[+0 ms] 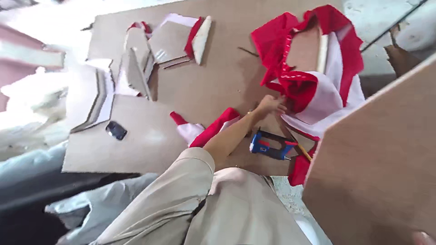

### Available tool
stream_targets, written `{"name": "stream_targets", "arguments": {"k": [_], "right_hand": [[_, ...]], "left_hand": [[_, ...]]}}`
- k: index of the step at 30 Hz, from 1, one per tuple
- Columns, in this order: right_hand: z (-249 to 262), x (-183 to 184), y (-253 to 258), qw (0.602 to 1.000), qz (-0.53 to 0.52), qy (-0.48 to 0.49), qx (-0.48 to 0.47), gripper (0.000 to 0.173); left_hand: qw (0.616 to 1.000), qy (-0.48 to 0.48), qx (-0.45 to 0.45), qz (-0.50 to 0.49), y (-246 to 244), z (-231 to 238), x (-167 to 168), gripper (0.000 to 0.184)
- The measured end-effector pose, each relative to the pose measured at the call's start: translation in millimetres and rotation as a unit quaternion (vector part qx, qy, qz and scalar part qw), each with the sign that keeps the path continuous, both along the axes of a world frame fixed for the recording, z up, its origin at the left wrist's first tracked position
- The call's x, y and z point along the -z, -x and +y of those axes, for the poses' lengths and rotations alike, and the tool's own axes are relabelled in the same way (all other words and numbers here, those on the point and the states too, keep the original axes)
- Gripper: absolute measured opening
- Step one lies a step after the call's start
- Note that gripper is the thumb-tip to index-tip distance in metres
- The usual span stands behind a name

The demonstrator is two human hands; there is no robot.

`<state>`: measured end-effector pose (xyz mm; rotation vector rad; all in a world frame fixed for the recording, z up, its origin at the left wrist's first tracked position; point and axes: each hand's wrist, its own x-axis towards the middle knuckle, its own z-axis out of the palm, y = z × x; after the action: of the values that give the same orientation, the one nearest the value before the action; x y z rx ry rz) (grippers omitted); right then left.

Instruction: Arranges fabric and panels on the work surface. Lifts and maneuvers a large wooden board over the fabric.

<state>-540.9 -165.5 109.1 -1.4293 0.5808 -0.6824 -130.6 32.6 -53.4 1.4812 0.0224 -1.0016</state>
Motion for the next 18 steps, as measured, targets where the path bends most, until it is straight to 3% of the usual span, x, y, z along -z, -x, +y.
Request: {"name": "stream_targets", "arguments": {"k": [2, 4, 6, 7, 9, 10, 11, 12, 15, 16, 18], "right_hand": [[32.4, 15.3, -47.7, 0.999, -0.006, -0.050, -0.016, 0.054], [73.1, 34.0, -102.0, 0.994, 0.002, -0.084, -0.075, 0.077], [118.9, 49.5, -155.1, 0.984, 0.023, -0.107, -0.141, 0.071], [139.3, 58.9, -179.2, 0.977, 0.035, -0.117, -0.172, 0.063], [180.6, 75.6, -225.4, 0.963, 0.069, -0.131, -0.223, 0.048], [201.4, 84.3, -247.8, 0.956, 0.082, -0.143, -0.244, 0.042], [221.6, 93.7, -269.6, 0.949, 0.094, -0.157, -0.257, 0.036], [241.2, 102.0, -290.6, 0.944, 0.107, -0.169, -0.262, 0.034], [287.6, 123.3, -348.7, 0.942, 0.123, -0.187, -0.251, 0.035], [300.8, 129.1, -364.7, 0.943, 0.125, -0.184, -0.249, 0.033], [324.2, 134.1, -386.7, 0.951, 0.145, -0.160, -0.221, 0.033]], "left_hand": [[0.999, 0.044, -0.006, -0.001, 32.1, 45.9, -32.1, 0.054], [0.996, 0.010, -0.055, -0.073, 66.4, 110.2, -44.8, 0.044], [0.960, -0.109, -0.074, -0.246, 97.0, 183.8, -33.9, 0.030], [0.918, -0.202, -0.059, -0.337, 109.4, 221.7, -24.8, 0.032], [0.825, -0.385, -0.001, -0.414, 124.6, 295.1, 4.0, 0.078], [0.807, -0.436, 0.013, -0.399, 128.9, 327.1, 23.5, 0.095], [0.812, -0.455, 0.025, -0.365, 133.3, 352.9, 42.7, 0.102], [0.823, -0.447, 0.038, -0.350, 137.7, 372.2, 59.9, 0.096], [0.849, -0.324, 0.056, -0.414, 153.4, 401.5, 78.1, 0.038], [0.865, -0.264, 0.064, -0.423, 160.7, 415.5, 70.3, 0.030], [0.905, -0.161, 0.044, -0.392, 177.8, 456.5, 49.4, 0.033]]}}
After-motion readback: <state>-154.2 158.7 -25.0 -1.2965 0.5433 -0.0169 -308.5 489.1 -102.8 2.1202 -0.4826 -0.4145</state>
